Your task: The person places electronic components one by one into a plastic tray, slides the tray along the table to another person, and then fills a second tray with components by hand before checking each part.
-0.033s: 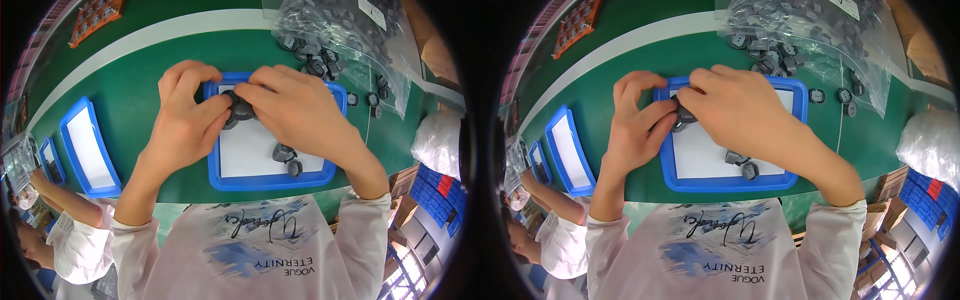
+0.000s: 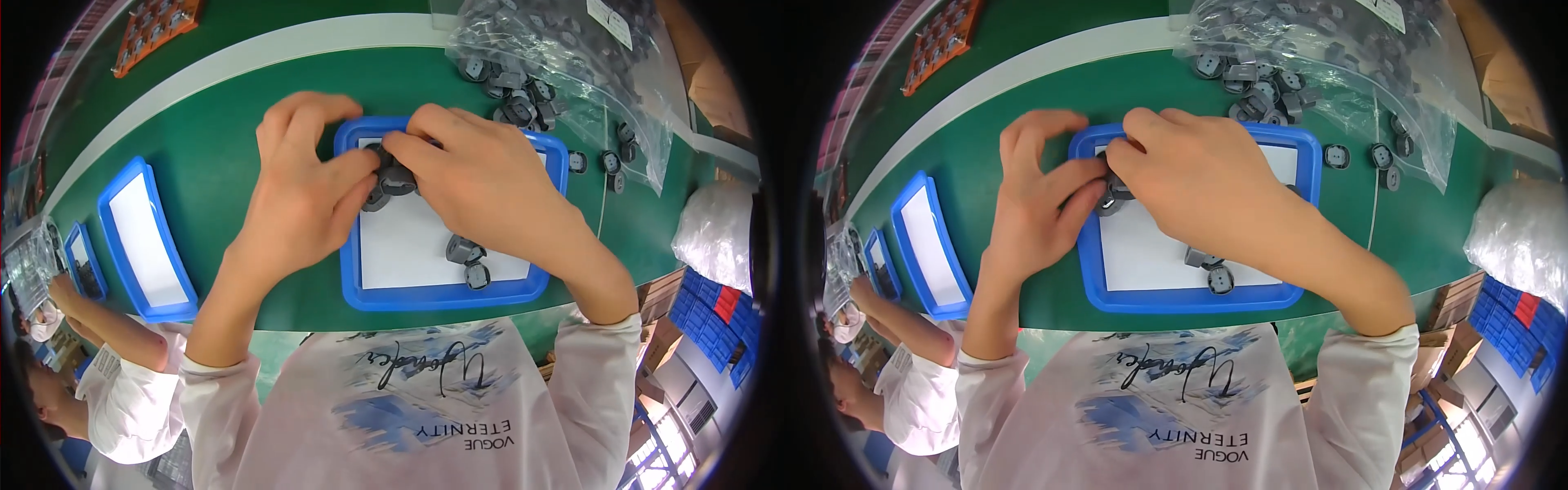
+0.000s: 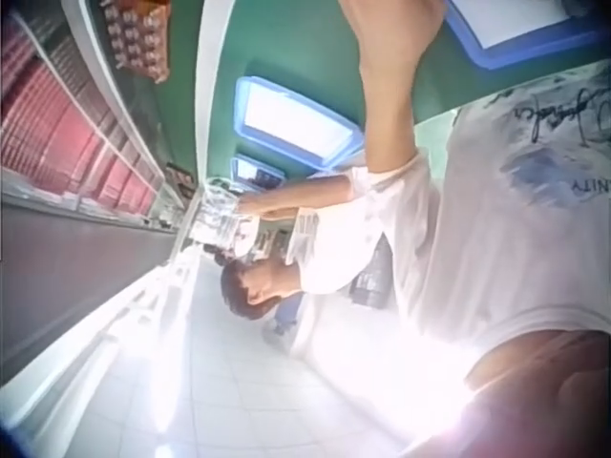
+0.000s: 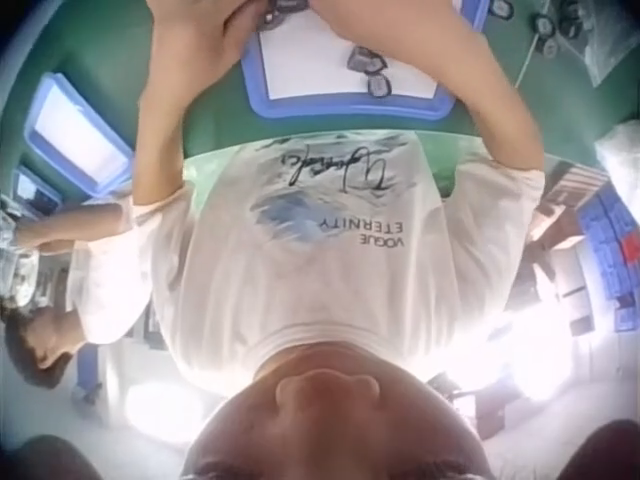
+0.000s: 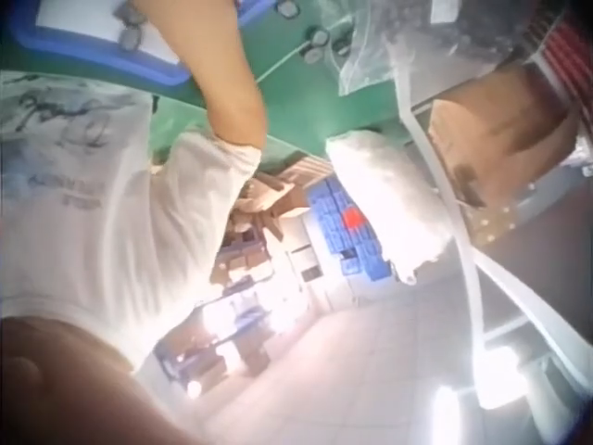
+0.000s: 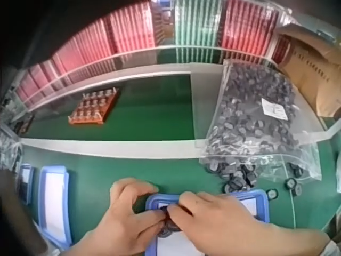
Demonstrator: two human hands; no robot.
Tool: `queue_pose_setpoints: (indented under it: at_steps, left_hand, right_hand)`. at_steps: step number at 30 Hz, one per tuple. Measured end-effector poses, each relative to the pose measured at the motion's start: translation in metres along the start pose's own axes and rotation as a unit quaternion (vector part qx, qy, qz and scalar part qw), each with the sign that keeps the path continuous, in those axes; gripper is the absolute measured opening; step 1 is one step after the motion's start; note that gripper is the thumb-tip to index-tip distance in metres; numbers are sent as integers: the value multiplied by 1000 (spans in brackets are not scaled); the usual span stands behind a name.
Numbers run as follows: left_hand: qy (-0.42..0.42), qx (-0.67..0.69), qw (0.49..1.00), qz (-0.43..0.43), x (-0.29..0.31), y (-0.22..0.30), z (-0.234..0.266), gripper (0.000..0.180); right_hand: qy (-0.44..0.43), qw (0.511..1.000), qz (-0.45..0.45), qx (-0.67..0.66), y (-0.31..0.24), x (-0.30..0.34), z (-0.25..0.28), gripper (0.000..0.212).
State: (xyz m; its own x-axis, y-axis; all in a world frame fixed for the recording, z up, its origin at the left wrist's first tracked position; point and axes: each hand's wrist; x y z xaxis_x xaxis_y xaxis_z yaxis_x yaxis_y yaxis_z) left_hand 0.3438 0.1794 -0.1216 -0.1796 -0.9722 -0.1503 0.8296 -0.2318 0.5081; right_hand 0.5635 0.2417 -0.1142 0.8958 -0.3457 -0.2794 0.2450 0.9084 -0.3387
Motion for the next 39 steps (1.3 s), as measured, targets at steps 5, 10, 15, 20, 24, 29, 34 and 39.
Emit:
queue_pose_setpoints:
  at_steps: [5,10,15,20,24,29,34,39]
  left_hand:
    - [-29,2,999,39,-8,-2,1,23]
    - [-34,26,998,55,-5,-8,-11,22]
    - [13,53,998,11,0,-18,-17,19]
    - [39,44,998,24,9,-22,-22,18]
    - [42,67,997,25,9,-21,-25,19]
    - [31,87,995,33,13,-27,-22,19]
    - [22,93,995,21,14,-32,-19,20]
    - [27,84,996,19,14,-29,-19,21]
  right_hand:
    - [-139,988,-67,-28,-9,7,10,26]
    - [-154,959,-206,-119,-14,10,7,29]
    - [-185,960,-201,-62,-20,-6,-4,28]
    - [-45,977,-162,-135,-13,-8,-16,18]
    - [-9,991,-124,-53,-11,3,-30,16]
    - [15,995,-89,33,-10,16,-27,21]
    - [-22,993,-87,-82,-18,16,-17,23]
    - [2,999,-36,-19,-14,6,-33,20]
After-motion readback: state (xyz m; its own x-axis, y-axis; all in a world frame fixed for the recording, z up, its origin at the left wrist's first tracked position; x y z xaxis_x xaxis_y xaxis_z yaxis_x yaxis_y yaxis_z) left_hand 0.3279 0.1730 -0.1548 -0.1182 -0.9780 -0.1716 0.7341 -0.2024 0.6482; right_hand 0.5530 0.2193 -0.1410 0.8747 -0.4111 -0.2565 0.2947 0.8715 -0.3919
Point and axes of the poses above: each hand's wrist, its own x-axis away from the middle knuckle, its own z-axis out of the back of the hand, y = z × x, and after that the axes turned 14 degrees about z, right-handed
